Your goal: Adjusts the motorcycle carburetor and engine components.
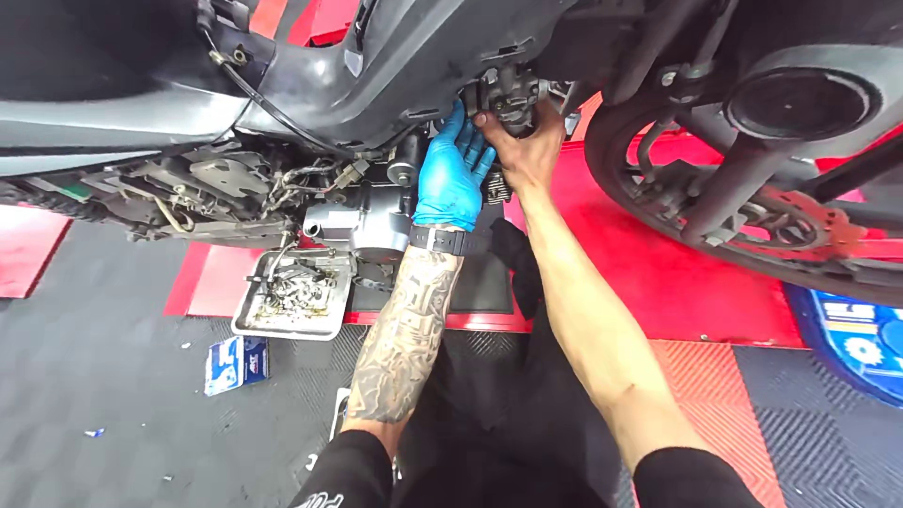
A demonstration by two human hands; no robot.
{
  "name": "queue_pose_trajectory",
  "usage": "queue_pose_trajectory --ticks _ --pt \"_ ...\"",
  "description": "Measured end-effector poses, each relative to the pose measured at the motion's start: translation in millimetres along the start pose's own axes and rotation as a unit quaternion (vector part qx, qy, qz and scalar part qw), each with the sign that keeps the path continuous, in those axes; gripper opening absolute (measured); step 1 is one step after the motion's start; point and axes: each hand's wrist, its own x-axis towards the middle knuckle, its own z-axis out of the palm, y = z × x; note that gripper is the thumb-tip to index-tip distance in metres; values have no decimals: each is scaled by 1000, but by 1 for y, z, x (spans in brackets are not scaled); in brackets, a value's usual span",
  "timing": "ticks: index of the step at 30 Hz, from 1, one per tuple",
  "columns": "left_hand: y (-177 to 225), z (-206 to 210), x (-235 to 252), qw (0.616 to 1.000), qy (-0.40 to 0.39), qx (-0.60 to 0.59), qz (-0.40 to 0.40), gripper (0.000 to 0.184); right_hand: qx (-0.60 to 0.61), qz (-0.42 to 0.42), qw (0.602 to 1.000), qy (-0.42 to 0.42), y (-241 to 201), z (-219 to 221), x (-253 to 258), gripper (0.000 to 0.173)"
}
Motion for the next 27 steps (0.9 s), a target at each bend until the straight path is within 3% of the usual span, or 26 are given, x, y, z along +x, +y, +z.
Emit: queue_pose_trajectory --ticks 9,19,27 --pt "-1 4 -1 1000 29 -1 -13 52 7 -7 1000 2 8 -1 0 68" --pt "1 7 -6 997 55 37 31 42 71 -40 997 -9 16 -1 3 70" --pt "-10 2 3 995 76 51 38 57 67 -25 995 -70 15 -13 6 61"
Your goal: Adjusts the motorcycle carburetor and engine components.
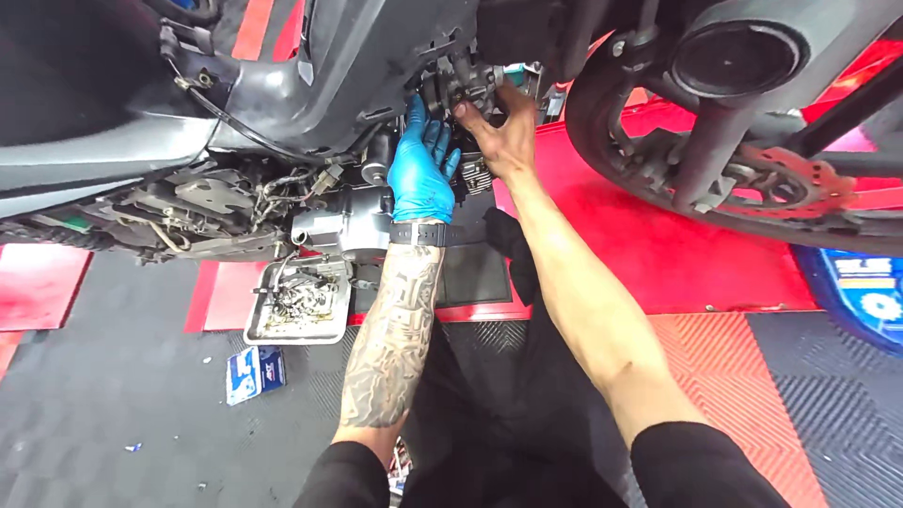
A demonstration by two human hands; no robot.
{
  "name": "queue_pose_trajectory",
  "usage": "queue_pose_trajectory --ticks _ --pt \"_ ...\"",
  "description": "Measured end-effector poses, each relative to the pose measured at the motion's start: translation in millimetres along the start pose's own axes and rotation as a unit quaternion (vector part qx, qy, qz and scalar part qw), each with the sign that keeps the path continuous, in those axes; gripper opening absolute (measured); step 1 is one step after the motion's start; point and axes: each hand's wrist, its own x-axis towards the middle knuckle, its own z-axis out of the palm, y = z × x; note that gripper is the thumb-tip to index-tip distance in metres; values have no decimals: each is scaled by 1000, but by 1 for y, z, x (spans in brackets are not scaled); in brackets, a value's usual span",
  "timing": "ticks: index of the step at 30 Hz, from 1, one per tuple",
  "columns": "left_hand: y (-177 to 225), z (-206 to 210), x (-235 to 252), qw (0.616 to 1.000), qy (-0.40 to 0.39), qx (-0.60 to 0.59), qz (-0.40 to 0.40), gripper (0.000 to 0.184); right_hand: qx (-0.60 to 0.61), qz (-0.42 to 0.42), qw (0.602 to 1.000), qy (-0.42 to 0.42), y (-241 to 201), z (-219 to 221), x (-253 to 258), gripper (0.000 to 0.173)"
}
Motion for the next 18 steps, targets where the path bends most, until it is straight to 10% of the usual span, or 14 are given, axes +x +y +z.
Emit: queue_pose_trajectory --ticks 14,16,18 --pt "7 -4 -8 990 21 96 101 35 -8 -11 1000 -23 1 -4 3 53" --pt "-3 -19 -3 929 37 248 274 26 -13 -9 1000 -18 0 -5 3 53" --pt "-6 -35 -3 785 60 465 406 29 -16 -5 1000 -18 -1 -6 3 53"
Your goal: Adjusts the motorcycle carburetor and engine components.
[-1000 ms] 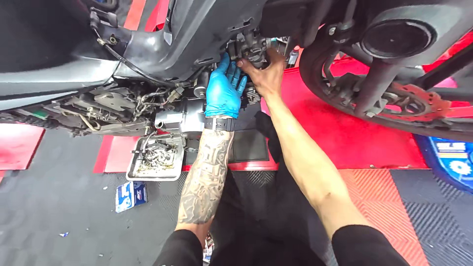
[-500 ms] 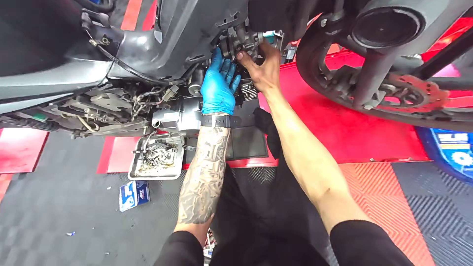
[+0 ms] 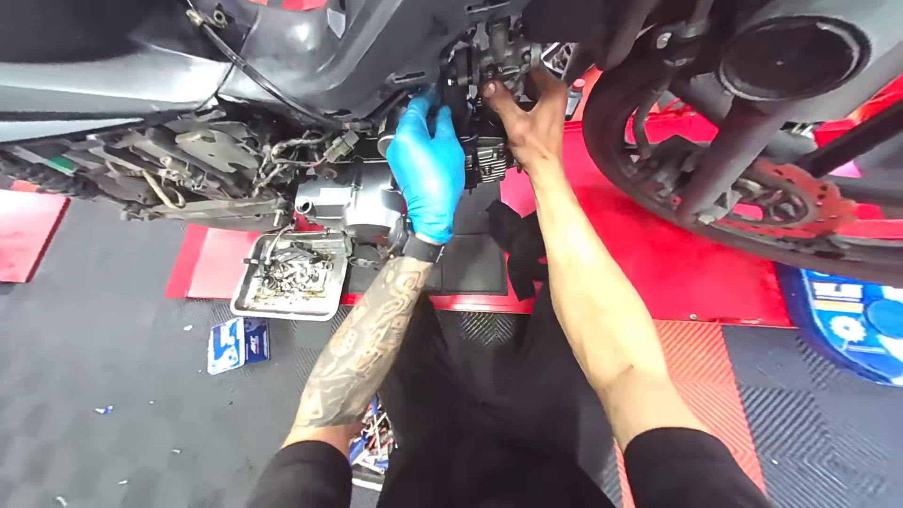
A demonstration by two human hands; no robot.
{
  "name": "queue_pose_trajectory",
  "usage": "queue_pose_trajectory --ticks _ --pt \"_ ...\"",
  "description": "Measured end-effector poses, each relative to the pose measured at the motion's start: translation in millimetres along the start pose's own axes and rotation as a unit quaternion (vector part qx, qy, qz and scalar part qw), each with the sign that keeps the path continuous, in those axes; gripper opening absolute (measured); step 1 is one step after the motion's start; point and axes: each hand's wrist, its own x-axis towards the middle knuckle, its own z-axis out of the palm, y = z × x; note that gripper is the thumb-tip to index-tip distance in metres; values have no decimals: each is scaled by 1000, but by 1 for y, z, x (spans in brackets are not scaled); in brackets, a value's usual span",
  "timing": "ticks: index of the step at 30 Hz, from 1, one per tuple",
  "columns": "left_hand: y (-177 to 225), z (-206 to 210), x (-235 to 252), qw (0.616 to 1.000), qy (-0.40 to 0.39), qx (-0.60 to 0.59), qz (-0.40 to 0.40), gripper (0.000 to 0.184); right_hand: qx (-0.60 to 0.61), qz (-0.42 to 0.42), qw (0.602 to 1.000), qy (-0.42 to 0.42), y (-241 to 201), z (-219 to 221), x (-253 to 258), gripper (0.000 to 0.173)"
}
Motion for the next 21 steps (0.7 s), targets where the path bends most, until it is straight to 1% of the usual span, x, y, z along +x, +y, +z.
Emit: queue_pose_trajectory --ticks 1,2,3,4,6,11,12,13,14,15,16,17,18,19,20,21 --pt "-3 -3 -2 992 -10 112 61 34 -1 4 1000 -1 -1 0 0 53" --pt "-5 -5 -2 974 -17 199 106 39 -3 9 1000 -2 -2 0 -1 53" --pt "-6 -5 1 955 -25 264 135 42 -4 10 1000 -3 -3 1 -2 53" --pt "-6 -3 6 939 -29 309 151 43 -2 8 1000 -2 -3 1 -1 53" --pt "-4 -3 15 918 -39 354 173 42 4 5 1000 4 -4 2 -2 51" --pt "-14 -6 28 883 3 354 307 34 4 11 1000 9 -6 1 -1 53" --pt "-7 -14 23 882 -29 358 306 35 7 13 1000 10 -5 2 -1 54" --pt "9 -28 14 883 -102 367 275 36 13 15 1000 8 -4 2 -1 54" --pt "4 -27 16 885 -85 351 294 35 19 15 1000 7 -3 3 -1 53" --pt "-20 -12 30 880 17 311 360 30 25 13 1000 7 -2 3 0 52" --pt "-37 0 42 868 83 279 402 27 28 11 1000 7 -2 3 1 52" --pt "-46 6 49 860 119 259 424 25 30 10 999 8 -2 4 1 52" --pt "-50 9 52 854 137 246 437 23 30 9 999 9 -2 4 1 52" --pt "-49 8 50 854 140 236 441 22 31 8 999 10 -2 4 0 52" --pt "-41 3 44 862 123 237 432 22 33 6 999 9 -2 4 0 51" --pt "-21 -11 29 884 58 259 385 25 35 4 999 8 -2 3 1 50"
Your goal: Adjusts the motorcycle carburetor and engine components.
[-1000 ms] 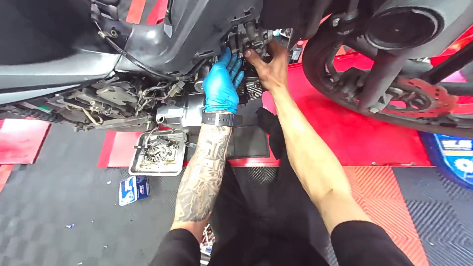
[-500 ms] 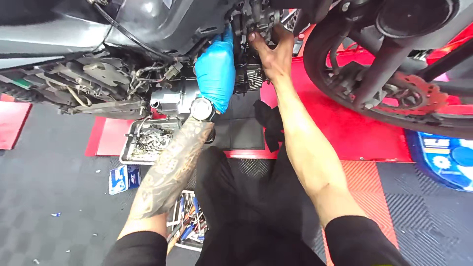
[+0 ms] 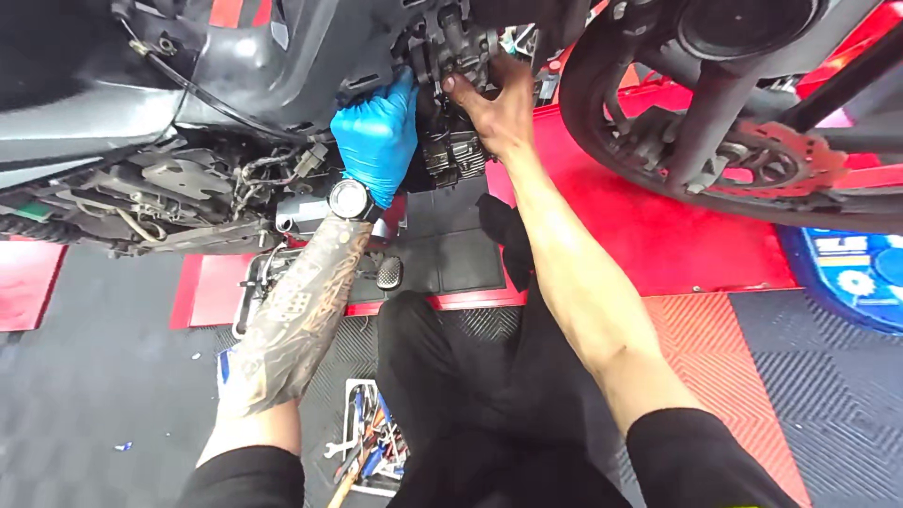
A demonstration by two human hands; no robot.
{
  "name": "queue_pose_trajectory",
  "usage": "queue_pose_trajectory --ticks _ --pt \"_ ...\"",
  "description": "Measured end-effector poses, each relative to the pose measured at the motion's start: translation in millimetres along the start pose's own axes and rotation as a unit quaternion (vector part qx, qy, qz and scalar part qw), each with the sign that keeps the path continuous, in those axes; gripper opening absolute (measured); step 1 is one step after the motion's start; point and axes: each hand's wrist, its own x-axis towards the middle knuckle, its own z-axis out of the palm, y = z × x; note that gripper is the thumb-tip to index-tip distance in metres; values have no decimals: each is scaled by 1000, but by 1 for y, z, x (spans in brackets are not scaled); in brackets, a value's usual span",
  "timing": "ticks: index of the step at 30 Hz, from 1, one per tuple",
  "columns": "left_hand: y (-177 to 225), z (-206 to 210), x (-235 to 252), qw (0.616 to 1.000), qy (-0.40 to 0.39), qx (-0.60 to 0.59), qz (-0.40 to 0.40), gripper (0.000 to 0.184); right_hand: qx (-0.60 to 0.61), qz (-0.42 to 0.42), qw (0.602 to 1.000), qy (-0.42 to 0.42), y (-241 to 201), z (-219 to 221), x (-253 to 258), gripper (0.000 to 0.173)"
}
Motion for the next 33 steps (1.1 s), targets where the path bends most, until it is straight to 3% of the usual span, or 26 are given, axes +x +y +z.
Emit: queue_pose_trajectory --ticks 1,2,3,4,5,7,22,33 --pt "22 -42 7 986 -158 -20 -56 32 1 1 1000 -5 0 -1 0 50" --pt "32 -61 14 968 -233 -41 -89 36 3 2 1000 -10 0 -2 1 49" --pt "31 -60 13 967 -229 -51 -95 35 6 4 1000 -13 0 -3 1 49" --pt "20 -40 6 983 -161 -47 -78 32 11 4 1000 -14 0 -3 2 50" --pt "3 -4 0 998 -45 -28 -47 27 17 -2 1000 -13 1 -3 2 51" --pt "-12 25 -5 999 28 2 -23 25 35 -14 999 -3 2 -1 2 52" --pt "-15 37 -9 996 78 25 28 26 60 -17 998 31 3 5 2 48" --pt "-11 44 -9 995 98 -2 -15 21 64 -7 998 20 1 2 3 48"
